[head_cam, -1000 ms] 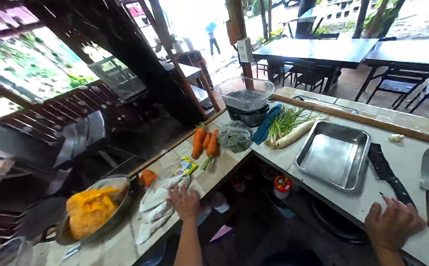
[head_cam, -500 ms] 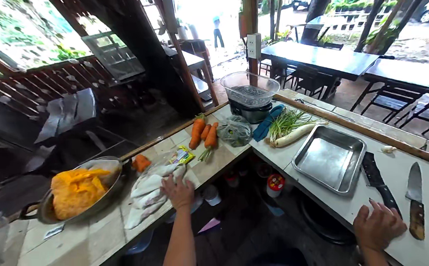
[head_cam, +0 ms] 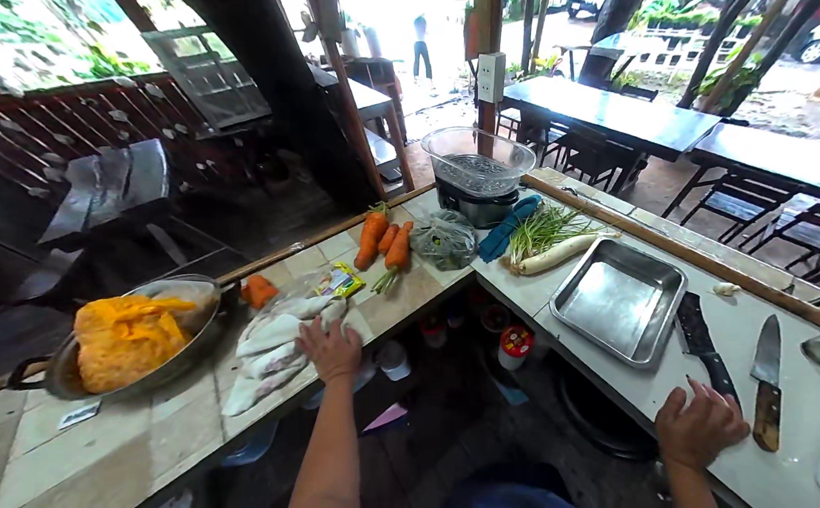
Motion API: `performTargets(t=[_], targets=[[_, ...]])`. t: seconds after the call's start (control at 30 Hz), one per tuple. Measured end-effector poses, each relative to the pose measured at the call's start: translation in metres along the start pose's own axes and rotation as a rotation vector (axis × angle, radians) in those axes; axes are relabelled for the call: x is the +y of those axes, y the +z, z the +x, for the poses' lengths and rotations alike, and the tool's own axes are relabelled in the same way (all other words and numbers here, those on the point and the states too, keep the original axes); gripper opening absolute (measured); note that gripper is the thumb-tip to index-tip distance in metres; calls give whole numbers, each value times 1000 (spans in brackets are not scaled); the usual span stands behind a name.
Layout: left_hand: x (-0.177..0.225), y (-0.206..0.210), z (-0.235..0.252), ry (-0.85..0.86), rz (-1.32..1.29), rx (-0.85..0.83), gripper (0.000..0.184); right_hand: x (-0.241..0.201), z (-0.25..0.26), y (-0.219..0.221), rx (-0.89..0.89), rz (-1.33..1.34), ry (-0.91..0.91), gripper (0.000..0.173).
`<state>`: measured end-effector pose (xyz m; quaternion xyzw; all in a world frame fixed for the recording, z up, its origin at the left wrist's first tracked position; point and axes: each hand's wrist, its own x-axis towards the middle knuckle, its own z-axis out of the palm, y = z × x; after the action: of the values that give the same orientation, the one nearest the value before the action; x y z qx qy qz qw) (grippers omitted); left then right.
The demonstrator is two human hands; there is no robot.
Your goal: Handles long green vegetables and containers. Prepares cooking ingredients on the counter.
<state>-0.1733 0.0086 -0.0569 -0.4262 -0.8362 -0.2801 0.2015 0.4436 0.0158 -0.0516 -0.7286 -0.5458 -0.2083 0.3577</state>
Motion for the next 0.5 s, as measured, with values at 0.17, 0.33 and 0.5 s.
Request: performTargets(t=[0.17, 0.33, 0.5], targets=[[-1, 0, 1, 8, -2, 18, 42, -4, 0, -1, 2, 6, 0, 44], [-2, -5, -1, 5, -16, -17, 40, -5, 2, -3, -46, 12, 20, 45], [31, -33, 5, -14, -68, -122, 37, -10, 1, -19, -79, 6, 18, 45]])
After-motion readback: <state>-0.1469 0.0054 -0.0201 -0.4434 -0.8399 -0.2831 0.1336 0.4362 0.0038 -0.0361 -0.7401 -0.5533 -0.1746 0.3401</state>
